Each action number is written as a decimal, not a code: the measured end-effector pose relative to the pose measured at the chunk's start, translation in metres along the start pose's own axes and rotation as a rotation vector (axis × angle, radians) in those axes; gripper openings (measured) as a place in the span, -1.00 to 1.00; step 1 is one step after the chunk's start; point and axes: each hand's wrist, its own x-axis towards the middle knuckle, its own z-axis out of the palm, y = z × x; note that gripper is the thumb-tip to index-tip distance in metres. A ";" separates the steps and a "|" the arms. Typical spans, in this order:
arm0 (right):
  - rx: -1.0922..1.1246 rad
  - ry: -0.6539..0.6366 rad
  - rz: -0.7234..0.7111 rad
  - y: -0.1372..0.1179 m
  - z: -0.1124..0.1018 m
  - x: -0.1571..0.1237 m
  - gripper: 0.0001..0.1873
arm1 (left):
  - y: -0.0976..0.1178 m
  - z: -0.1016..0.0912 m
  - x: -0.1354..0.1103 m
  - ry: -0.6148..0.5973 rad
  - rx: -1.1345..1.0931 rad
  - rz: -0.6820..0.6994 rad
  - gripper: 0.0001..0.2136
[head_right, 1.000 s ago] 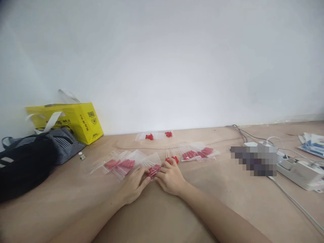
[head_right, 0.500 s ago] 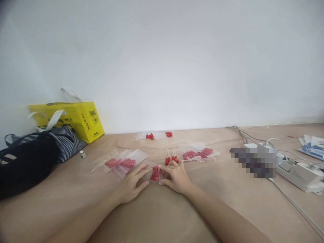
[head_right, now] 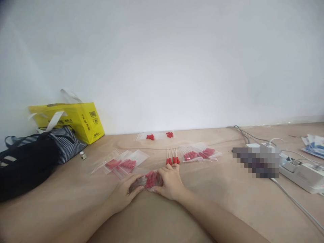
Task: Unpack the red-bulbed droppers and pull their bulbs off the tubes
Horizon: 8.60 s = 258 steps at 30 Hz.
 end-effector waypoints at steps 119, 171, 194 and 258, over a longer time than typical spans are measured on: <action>-0.036 0.481 0.096 0.082 -0.002 0.014 -0.75 | -0.007 -0.003 0.005 -0.078 -0.001 0.009 -0.68; 0.132 0.173 -0.185 0.029 0.002 -0.009 -0.67 | -0.071 -0.096 -0.003 0.759 0.738 0.028 -0.66; -0.139 0.283 0.068 0.066 -0.006 -0.005 -0.77 | -0.016 0.001 0.075 -0.107 0.373 -0.022 -0.73; -0.066 0.197 -0.351 0.030 0.001 -0.006 -0.84 | 0.016 0.000 0.029 -0.121 0.297 0.019 -0.80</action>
